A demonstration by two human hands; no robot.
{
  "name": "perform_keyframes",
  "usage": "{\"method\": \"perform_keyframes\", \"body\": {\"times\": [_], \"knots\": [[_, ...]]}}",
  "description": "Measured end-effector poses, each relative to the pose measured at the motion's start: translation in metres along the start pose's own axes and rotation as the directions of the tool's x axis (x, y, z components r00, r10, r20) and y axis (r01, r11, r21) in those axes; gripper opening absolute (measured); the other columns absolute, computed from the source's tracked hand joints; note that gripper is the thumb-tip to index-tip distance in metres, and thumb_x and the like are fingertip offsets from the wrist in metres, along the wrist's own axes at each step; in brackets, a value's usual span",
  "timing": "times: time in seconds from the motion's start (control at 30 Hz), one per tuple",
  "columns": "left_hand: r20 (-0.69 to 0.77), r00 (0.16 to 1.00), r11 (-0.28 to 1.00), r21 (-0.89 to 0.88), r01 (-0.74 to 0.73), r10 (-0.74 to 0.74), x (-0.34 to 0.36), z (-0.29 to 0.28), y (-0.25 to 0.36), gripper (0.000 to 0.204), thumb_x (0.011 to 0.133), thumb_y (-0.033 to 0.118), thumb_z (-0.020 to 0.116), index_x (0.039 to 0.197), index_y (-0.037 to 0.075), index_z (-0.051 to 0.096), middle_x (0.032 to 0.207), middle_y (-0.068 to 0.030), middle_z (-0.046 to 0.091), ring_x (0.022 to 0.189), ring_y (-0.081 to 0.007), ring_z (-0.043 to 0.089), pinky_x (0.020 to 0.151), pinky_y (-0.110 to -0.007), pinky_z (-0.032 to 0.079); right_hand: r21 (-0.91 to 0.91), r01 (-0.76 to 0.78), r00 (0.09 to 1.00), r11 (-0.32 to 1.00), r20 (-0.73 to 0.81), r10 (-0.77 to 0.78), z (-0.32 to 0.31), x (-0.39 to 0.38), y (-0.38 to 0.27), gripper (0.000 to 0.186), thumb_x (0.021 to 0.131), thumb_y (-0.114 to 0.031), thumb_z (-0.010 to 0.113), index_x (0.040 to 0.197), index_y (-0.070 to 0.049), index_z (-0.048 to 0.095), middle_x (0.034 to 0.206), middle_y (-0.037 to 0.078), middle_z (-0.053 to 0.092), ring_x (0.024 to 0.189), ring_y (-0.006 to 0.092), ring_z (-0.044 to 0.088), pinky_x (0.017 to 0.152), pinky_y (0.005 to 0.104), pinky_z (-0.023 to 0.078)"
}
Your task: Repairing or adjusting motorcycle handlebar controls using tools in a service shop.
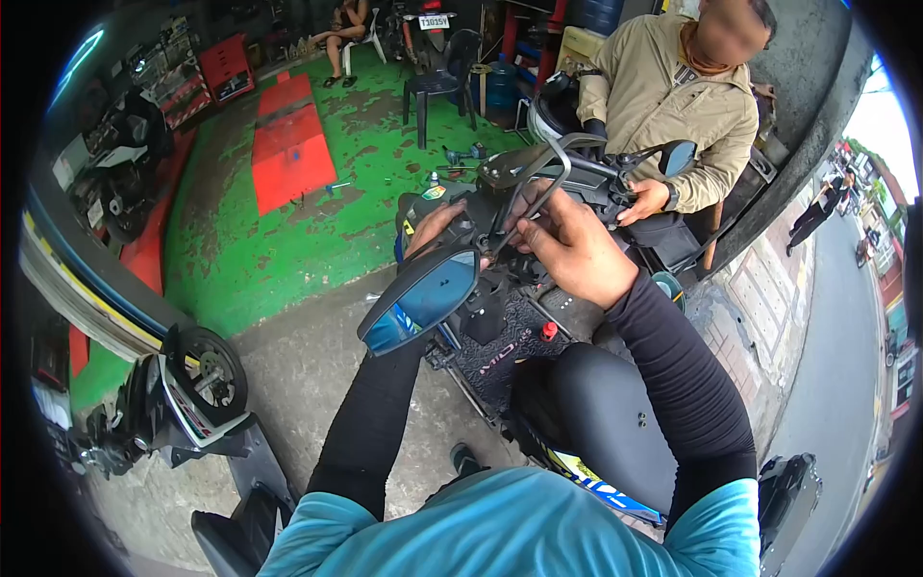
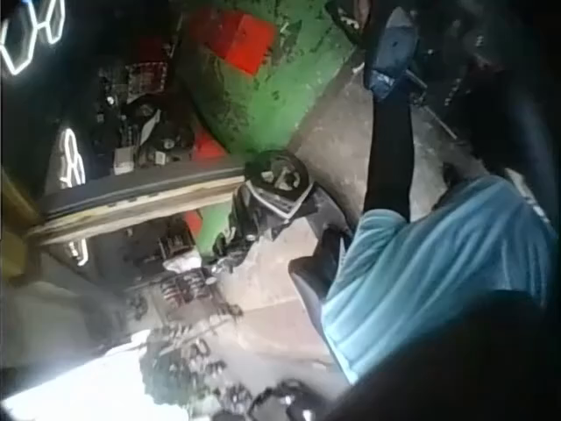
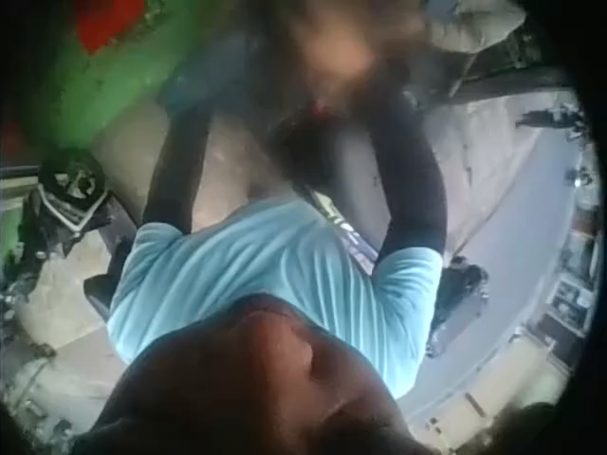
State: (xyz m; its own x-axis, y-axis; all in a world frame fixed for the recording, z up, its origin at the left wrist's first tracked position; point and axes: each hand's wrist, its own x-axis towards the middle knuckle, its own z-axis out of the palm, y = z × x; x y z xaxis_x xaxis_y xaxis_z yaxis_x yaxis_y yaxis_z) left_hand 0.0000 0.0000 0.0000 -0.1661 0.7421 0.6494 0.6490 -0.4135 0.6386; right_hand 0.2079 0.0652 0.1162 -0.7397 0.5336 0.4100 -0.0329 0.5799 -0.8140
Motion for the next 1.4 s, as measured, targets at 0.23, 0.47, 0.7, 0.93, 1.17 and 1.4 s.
{"method": "perform_keyframes", "body": {"times": [0.23, 0.47, 0.7, 0.93, 1.17, 1.4], "knots": [[0.019, 0.996, 0.937, -0.337, 0.090, -0.089, 0.005, -0.005, -0.005, 0.083, 0.068, 0.022, 0.091, 0.136, -0.002, 0.050, 0.134, -0.0151, 0.055, 0.124, -0.0232, 0.054, 0.103, -0.034, 0.044, -0.219, 0.066, 0.984, 0.974, 0.178, -0.026, -0.005, 0.021, -0.024, 0.019, 0.094, -0.001, 0.054, 0.112, 0.000, 0.049, 0.087, 0.016, 0.066, 0.082, 0.0255, 0.067, 0.076, 0.0352, 0.051], [-0.007, 0.991, 0.909, -0.399, 0.122, -0.136, 0.003, 0.002, 0.008, 0.084, 0.066, 0.022, 0.092, 0.135, 0.000, 0.050, 0.126, -0.0134, 0.060, 0.114, -0.0204, 0.060, 0.099, -0.034, 0.047, -0.336, 0.025, 1.000, 0.941, -0.006, -0.029, 0.005, 0.017, -0.040, 0.039, 0.105, -0.034, 0.040, 0.114, 0.002, 0.050, 0.078, 0.023, 0.063, 0.073, 0.0425, 0.062, 0.066, 0.0485, 0.045], [-0.002, 0.987, 0.962, -0.225, 0.155, -0.160, 0.005, -0.001, 0.014, 0.085, 0.064, 0.023, 0.093, 0.134, 0.001, 0.051, 0.125, -0.0134, 0.061, 0.115, -0.0230, 0.061, 0.099, -0.035, 0.047, -0.185, 0.103, 0.969, 0.977, -0.203, -0.141, 0.006, 0.030, -0.024, 0.033, 0.102, -0.030, 0.053, 0.100, 0.003, 0.058, 0.068, 0.015, 0.058, 0.063, 0.0266, 0.058, 0.061, 0.0391, 0.045], [0.038, 0.987, 0.973, -0.170, 0.158, -0.153, 0.003, -0.004, 0.004, 0.088, 0.065, 0.024, 0.094, 0.138, 0.008, 0.047, 0.131, -0.0112, 0.057, 0.120, -0.0223, 0.055, 0.102, -0.036, 0.046, -0.639, 0.088, 0.975, 0.764, -0.102, -0.198, -0.009, 0.032, -0.060, 0.025, 0.090, -0.021, 0.065, 0.097, 0.003, 0.059, 0.065, 0.021, 0.060, 0.060, 0.0377, 0.062, 0.055, 0.0450, 0.046], [0.044, 0.983, 0.967, -0.178, 0.181, -0.176, 0.005, -0.006, 0.018, 0.088, 0.065, 0.026, 0.093, 0.138, 0.008, 0.048, 0.131, -0.0113, 0.057, 0.122, -0.0238, 0.054, 0.102, -0.037, 0.045, -0.718, 0.148, 0.987, 0.680, 0.067, -0.144, -0.019, 0.049, -0.078, 0.036, 0.100, -0.027, 0.047, 0.090, 0.005, 0.060, 0.064, 0.025, 0.058, 0.066, 0.0443, 0.060, 0.059, 0.0522, 0.046], [0.014, 0.984, 0.960, -0.220, 0.174, -0.175, 0.005, -0.008, 0.019, 0.078, 0.065, 0.025, 0.092, 0.130, 0.000, 0.056, 0.126, -0.0108, 0.061, 0.113, -0.0224, 0.062, 0.098, -0.034, 0.047, -0.317, -0.315, 0.910, 0.895, 0.166, 0.380, -0.028, 0.059, -0.102, 0.040, 0.101, -0.024, 0.040, 0.129, 0.001, 0.052, 0.061, 0.009, 0.062, 0.047, 0.0111, 0.060, 0.042, 0.0233, 0.048]]}}
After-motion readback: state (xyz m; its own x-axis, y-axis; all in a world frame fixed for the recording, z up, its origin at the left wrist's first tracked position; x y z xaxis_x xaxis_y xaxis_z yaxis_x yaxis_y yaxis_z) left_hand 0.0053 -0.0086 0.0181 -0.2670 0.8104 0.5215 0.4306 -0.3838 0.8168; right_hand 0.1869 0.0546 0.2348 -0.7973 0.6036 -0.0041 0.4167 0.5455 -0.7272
